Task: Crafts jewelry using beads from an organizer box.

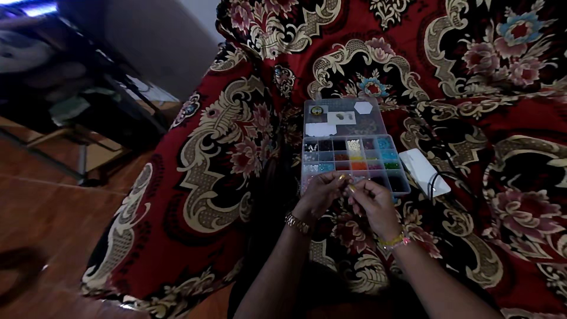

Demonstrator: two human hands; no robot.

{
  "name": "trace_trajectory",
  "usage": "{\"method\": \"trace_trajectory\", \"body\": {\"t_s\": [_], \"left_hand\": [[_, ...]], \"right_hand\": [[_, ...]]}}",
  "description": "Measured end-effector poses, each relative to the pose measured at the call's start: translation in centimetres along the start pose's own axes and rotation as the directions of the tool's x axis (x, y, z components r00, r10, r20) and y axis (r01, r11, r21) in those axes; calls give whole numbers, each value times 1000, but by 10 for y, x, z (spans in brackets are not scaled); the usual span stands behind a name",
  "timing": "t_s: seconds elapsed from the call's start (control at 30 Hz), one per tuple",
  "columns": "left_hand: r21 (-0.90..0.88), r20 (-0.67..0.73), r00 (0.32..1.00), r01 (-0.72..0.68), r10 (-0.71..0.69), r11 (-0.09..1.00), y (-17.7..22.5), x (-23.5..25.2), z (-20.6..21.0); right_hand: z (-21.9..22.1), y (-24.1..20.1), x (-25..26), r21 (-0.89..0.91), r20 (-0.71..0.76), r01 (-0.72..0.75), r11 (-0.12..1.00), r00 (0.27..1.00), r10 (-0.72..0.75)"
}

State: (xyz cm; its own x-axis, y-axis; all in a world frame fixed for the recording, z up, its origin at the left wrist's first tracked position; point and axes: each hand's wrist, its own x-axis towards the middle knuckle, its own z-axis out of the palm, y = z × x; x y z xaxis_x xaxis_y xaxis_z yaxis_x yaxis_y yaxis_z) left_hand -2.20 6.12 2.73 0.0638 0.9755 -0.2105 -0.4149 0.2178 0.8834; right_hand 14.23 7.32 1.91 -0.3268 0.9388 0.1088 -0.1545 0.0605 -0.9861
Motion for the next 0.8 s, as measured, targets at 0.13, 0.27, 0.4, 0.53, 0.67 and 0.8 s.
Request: {"method": "trace_trajectory", "body": {"t_s": [0.13, 0.27, 0.4, 0.53, 0.67, 0.8], "left_hand": [[-8, 6, 1000, 1, -1, 1000, 1, 0, 0], [-4, 23, 1000, -8, 9, 1000, 0, 0, -1], [2, 46, 999, -14, 14, 1000, 0, 1, -4], [12, 48, 998, -27, 27, 1000, 3, 0, -3], [-29, 38, 999, -2, 3, 1000, 3, 0, -3], [-77, 43, 999, 12, -8, 997, 2, 1, -3]], "right_hand": [[0, 0, 0, 12, 0, 0, 1000, 1000, 0], [0, 0, 0, 20, 1, -3, 1000, 1000, 3], [0, -1, 0, 15, 4, -15, 1000, 1000, 15], [-1, 0, 1, 16, 20, 2, 1000, 1000, -2], [-2, 0, 1, 29, 17, 13, 999, 1000, -14], [-2, 0, 1, 44, 18, 12, 999, 1000, -13]]}}
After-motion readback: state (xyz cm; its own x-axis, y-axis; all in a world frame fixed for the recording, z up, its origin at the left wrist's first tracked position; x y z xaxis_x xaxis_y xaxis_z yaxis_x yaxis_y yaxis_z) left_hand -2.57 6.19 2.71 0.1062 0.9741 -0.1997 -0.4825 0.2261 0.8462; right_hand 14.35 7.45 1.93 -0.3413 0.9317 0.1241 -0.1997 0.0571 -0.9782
